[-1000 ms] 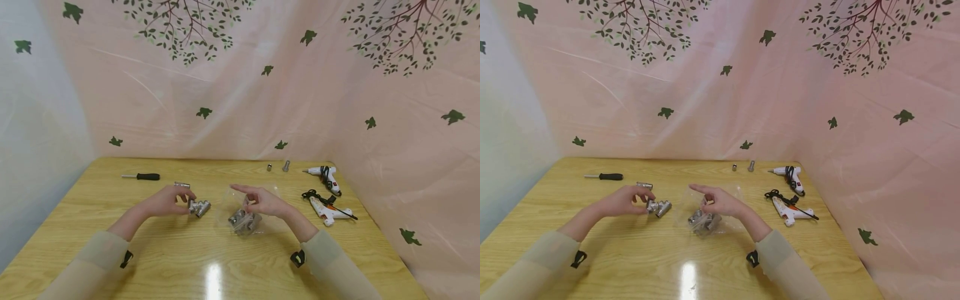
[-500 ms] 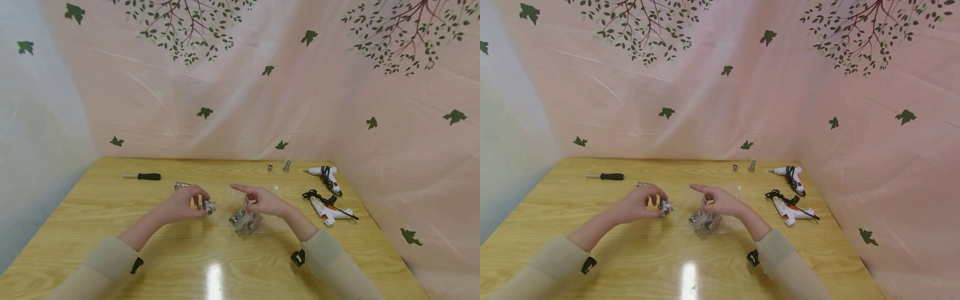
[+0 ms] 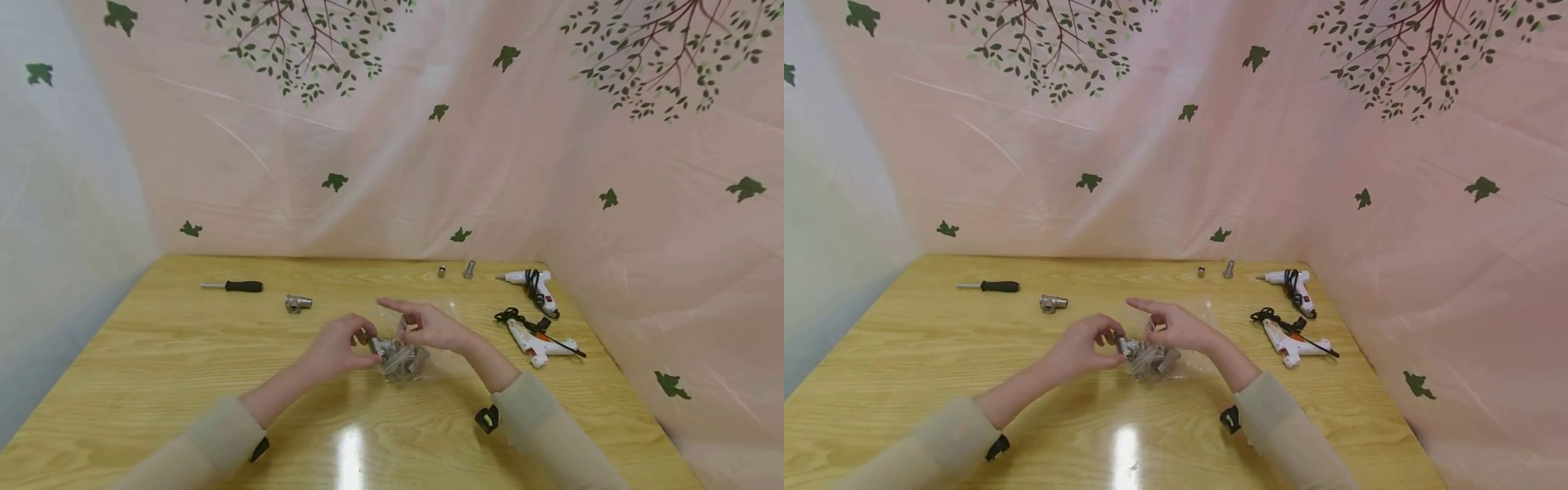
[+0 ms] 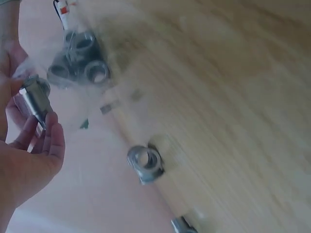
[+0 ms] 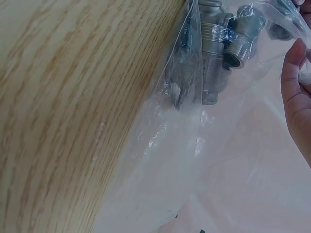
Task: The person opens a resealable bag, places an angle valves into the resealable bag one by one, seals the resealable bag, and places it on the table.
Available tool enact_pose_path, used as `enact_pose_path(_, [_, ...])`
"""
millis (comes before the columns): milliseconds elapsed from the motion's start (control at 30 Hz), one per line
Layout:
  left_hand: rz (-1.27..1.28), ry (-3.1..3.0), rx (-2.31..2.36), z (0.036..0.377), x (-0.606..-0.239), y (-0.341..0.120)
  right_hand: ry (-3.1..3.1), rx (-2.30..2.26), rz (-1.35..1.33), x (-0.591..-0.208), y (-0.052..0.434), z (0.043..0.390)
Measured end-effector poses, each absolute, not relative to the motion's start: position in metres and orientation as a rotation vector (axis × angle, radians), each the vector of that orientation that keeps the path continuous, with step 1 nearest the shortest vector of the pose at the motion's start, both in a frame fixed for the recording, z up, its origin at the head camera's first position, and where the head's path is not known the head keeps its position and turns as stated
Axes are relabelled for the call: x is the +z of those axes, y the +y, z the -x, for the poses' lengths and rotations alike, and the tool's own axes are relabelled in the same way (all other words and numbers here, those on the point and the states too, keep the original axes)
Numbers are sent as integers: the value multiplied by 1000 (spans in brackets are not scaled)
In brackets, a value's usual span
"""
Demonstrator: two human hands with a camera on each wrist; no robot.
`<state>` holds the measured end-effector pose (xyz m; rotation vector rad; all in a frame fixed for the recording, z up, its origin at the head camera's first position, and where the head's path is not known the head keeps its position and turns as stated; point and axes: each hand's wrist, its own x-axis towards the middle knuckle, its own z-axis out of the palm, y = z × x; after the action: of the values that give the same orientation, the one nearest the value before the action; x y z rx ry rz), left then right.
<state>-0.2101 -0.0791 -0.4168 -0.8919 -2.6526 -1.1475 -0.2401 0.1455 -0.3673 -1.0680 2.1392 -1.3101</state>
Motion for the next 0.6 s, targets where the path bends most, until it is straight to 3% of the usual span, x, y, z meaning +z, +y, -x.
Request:
enact_pose_path(400, [698,-2699,-1295,209,-420,-55,2129,-1316,1061,-390,149,256])
enact_pose_path(600, [775,-2701,-1342,212,-423,-59,2133,-1317,1071,-389,150,255])
